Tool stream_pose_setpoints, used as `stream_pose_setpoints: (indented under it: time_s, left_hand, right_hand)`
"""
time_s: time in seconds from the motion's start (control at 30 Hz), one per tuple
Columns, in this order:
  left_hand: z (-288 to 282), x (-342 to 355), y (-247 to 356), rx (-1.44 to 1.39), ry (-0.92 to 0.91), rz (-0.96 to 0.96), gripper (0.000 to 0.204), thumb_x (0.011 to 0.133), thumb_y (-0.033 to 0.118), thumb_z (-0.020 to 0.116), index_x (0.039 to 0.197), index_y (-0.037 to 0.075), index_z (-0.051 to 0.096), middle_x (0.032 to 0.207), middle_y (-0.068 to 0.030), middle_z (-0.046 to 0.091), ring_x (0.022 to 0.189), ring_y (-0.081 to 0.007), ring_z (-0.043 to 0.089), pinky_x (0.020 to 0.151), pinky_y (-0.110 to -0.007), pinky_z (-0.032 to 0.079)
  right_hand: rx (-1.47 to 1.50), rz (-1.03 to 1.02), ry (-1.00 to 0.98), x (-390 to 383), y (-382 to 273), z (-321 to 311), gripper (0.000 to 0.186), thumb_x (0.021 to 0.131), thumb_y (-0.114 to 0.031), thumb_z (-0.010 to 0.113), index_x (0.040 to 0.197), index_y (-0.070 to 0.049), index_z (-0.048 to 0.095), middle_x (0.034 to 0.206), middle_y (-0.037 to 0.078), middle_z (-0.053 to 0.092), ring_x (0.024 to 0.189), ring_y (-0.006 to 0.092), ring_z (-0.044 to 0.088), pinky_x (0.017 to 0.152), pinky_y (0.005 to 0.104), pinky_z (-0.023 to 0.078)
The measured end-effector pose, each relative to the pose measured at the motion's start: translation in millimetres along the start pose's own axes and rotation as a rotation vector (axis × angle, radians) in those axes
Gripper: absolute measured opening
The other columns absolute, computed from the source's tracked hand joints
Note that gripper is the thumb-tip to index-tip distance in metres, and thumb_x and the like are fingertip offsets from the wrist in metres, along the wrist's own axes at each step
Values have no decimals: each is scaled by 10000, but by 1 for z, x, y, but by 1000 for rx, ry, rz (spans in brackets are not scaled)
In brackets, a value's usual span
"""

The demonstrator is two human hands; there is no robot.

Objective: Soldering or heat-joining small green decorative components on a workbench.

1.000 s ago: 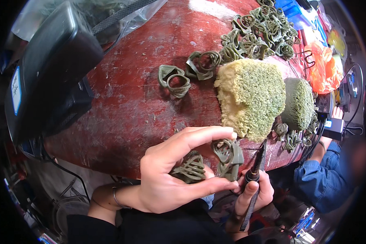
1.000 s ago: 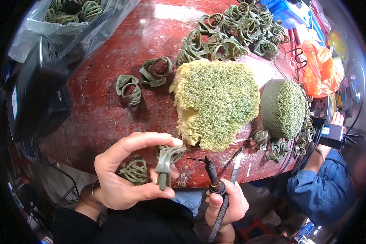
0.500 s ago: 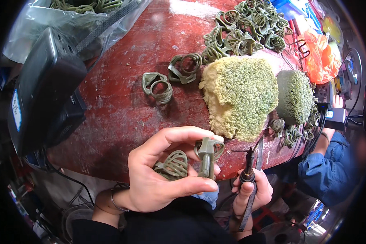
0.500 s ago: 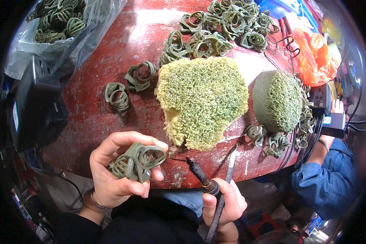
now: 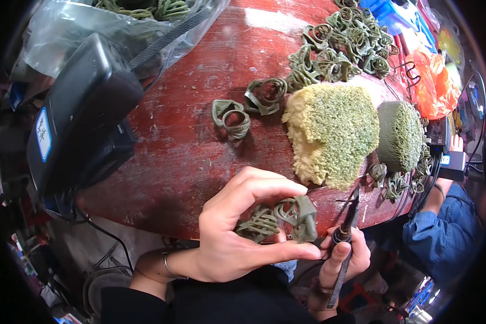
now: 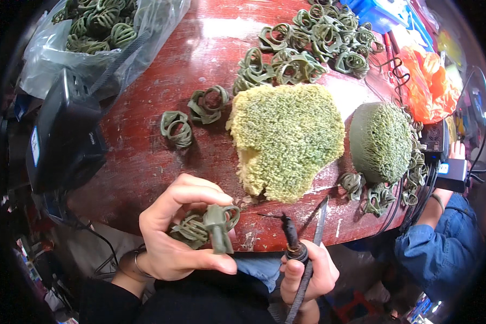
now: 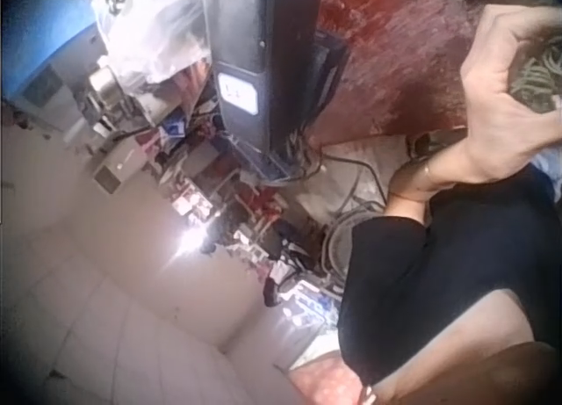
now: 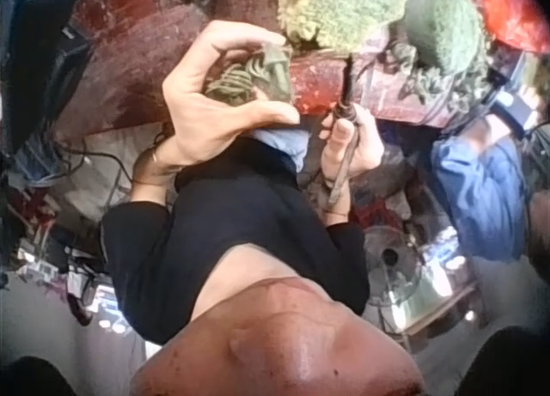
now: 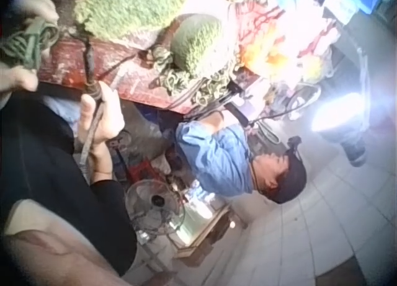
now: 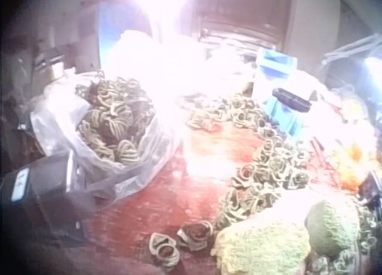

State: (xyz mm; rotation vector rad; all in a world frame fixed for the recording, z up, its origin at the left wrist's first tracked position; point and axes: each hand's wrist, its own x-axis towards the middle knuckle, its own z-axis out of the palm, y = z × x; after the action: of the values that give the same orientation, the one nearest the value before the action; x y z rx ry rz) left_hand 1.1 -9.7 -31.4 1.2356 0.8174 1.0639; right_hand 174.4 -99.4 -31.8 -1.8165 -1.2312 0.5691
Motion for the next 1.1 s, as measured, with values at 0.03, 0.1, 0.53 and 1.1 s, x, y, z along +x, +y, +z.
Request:
stream_pose_setpoints:
  time_s: [0.03,0.1,0.53,1.1]
  left_hand:
    - [-1,0,-1,82,1,61,643,530,162,856,1046,-32,525,1007,-114,501,869,-140,530,710,-244,462]
    - [2,0,1,68,11,65,634,530,152,855,1043,-32,532,994,-101,490,830,-120,525,663,-221,450]
    - [4,-5,12,100,23,8,607,555,63,834,1078,-17,538,986,-87,492,761,-83,531,562,-181,460]
    - [-2,-5,15,35,-69,62,642,575,114,828,1099,-54,497,1031,-126,528,798,-109,540,539,-200,447]
  right_hand:
    - [18,20,10,0,-1,1,523,840,-462,534,788,58,562,514,32,517,442,88,505,436,198,390]
    - [23,32,24,2,-5,2,560,833,-499,519,790,58,556,514,26,510,418,70,492,424,175,379]
    - [77,52,38,3,-8,6,574,832,-522,504,774,49,538,528,32,506,399,60,458,395,171,345]
    - [121,20,39,3,0,5,543,842,-490,513,770,47,540,533,33,514,394,56,456,395,168,340]
